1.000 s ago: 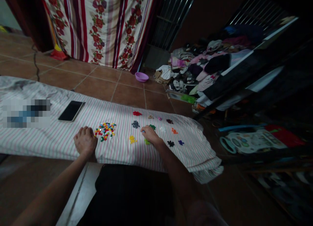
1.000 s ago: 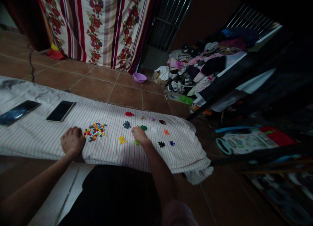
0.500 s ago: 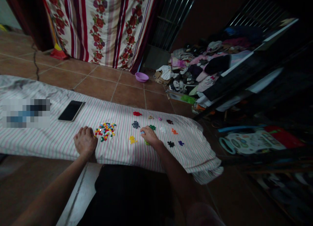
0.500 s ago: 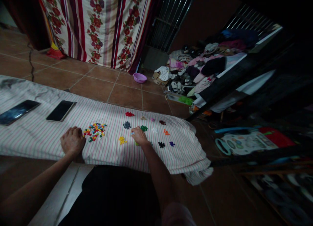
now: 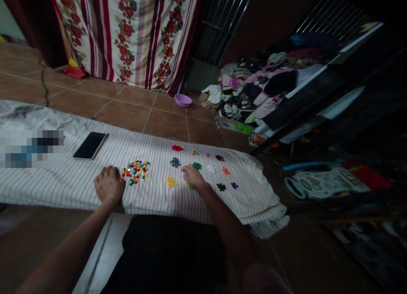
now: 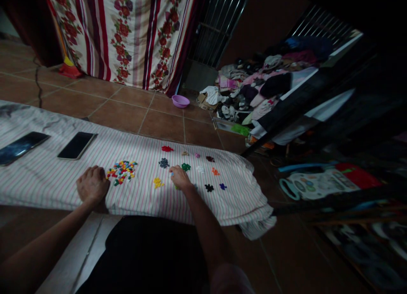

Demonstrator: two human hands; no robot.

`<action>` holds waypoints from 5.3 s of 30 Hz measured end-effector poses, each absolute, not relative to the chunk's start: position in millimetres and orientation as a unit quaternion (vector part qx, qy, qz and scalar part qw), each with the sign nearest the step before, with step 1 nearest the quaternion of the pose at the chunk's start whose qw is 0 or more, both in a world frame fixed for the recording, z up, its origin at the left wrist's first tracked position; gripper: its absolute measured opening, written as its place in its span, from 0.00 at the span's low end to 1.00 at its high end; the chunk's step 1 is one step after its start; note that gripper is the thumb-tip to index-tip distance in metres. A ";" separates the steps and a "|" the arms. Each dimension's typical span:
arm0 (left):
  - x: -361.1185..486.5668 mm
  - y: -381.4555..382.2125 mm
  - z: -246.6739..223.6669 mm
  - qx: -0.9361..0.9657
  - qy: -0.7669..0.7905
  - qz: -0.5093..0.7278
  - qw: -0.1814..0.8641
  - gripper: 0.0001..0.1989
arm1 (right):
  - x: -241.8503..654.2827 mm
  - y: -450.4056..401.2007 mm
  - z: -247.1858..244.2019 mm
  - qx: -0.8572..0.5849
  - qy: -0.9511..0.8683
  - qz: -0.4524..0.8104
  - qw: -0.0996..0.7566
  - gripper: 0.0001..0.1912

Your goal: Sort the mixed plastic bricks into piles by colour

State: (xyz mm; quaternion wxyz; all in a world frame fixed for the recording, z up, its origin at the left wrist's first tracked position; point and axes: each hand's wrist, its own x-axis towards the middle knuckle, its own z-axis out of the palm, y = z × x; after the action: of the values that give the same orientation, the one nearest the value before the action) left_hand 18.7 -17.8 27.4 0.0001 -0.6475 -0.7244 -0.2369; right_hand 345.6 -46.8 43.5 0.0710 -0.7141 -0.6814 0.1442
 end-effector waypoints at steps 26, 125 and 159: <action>17.7 -17.3 22.8 -0.646 -0.720 -0.254 0.000 0.13 | 374.6 -80.8 41.4 -0.723 -0.652 0.115 0.199 0.08; 19.3 -13.5 18.6 -0.644 -0.721 -0.257 0.004 0.15 | 313.8 49.3 13.1 -0.726 -0.636 0.142 0.220 0.23; 18.5 -13.0 14.4 -0.646 -0.718 -0.258 0.022 0.15 | 295.1 41.2 6.1 -0.675 -0.692 0.088 0.240 0.20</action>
State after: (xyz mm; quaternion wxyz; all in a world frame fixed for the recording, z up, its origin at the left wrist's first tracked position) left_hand 18.5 -13.0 14.4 0.0224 -0.6465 -0.7177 -0.2577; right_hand 295.1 41.2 6.1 0.2396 -0.6754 -0.6918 0.0885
